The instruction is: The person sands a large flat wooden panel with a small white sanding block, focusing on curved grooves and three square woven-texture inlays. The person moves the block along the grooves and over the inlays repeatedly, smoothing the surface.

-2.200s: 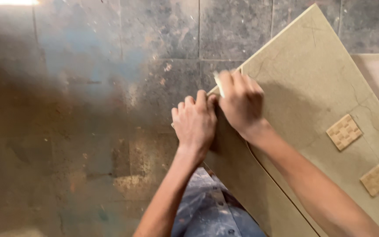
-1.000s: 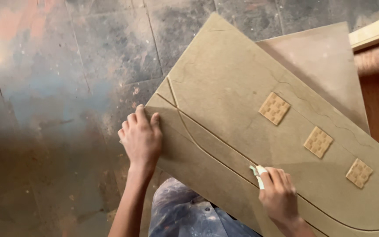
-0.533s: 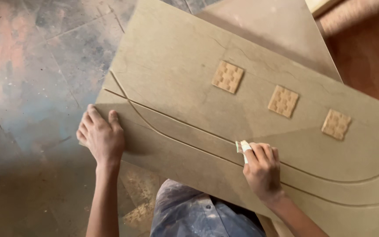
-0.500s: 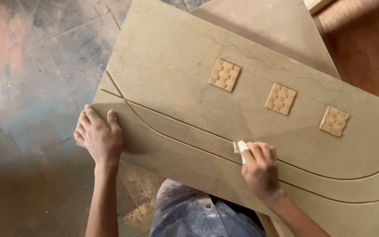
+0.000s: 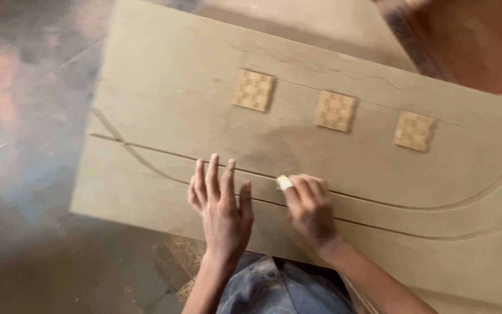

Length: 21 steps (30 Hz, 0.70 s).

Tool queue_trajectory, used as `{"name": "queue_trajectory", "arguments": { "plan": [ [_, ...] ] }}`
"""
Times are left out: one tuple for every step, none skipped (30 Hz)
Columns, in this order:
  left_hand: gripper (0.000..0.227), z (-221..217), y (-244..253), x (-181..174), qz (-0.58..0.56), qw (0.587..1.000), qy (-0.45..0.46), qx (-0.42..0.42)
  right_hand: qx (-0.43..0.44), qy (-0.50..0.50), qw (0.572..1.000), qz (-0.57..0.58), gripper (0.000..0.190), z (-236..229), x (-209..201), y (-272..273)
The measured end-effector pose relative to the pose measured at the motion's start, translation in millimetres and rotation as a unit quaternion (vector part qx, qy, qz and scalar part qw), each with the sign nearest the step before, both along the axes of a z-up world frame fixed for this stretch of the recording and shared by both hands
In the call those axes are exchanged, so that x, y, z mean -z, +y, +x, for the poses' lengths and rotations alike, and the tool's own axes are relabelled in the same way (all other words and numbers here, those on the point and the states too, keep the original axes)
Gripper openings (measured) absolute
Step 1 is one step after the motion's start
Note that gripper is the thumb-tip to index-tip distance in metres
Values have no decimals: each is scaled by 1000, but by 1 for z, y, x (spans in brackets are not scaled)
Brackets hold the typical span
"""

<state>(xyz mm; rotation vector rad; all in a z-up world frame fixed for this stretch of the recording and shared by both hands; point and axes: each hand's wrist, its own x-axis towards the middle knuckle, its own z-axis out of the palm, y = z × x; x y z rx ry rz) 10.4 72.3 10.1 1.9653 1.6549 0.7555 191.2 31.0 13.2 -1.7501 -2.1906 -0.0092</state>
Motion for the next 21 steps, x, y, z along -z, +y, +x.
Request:
{"name": "queue_trajectory", "arguments": {
  "plan": [
    [46, 6, -2, -1, -1, 1000, -2, 12, 4, -8, 1000, -7, 22, 2, 7, -2],
    [46, 10, -5, -1, -1, 1000, 7, 22, 2, -13, 1000, -13, 20, 4, 14, -6],
    [46, 14, -8, -2, -1, 999, 15, 33, 0, -18, 1000, -19, 19, 10, 19, -12],
    [46, 18, -10, -3, 1, 999, 24, 44, -6, -31, 999, -13, 18, 18, 22, -20],
    [46, 23, -13, -5, -5, 998, 23, 55, -12, -44, 999, -8, 17, 32, 21, -30],
    [47, 27, -11, -5, -5, 998, 24, 64, -20, -55, 998, 1, 16, 48, 21, -37],
    [47, 32, -10, -4, -6, 997, 25, 73, 2, -70, 997, -14, 15, 71, 15, -49],
    [47, 35, -17, -4, -10, 996, 24, 80, 21, -81, 996, -37, 14, 94, 7, -66],
    [47, 37, -23, -3, -14, 996, 24, 87, 37, -71, 996, -43, 19, 118, -2, -82],
    [47, 38, -29, -3, -15, 995, 24, 91, 52, -61, 996, -47, 23, 137, -12, -97],
    [48, 37, -35, -3, -18, 996, 27, 88, 64, -58, 995, -42, 26, 148, -18, -108],
    [48, 36, -39, -3, -19, 996, 30, 83, 75, -56, 995, -35, 29, 157, -23, -115],
    [49, 35, -44, -3, -20, 996, 32, 78, 85, -54, 995, -29, 32, 158, -25, -117],
    [49, 33, -48, -4, -22, 997, 34, 72, 78, -28, 996, -30, 35, 153, -23, -114],
    [49, 32, -50, -5, -24, 997, 35, 65, 71, -3, 997, -32, 37, 142, -17, -108],
    [49, 32, -52, -6, -25, 997, 36, 60, 65, 22, 997, -34, 39, 128, -9, -99],
    [49, 33, -53, -7, -21, 997, 41, 60, 64, 35, 997, -24, 40, 111, 1, -90],
    [49, 37, -55, -8, -20, 997, 43, 63, 65, 47, 997, -16, 41, 95, 10, -82],
    [49, 41, -56, -8, -19, 997, 46, 65, 69, 39, 997, -7, 41, 80, 19, -76],
    [50, 46, -58, -8, -19, 996, 40, 74, 73, 31, 997, -1, 42, 71, 25, -73],
    [50, 52, -59, -7, -19, 996, 34, 83, 64, 30, 998, 1, 41, 69, 29, -72]
  ]
}}
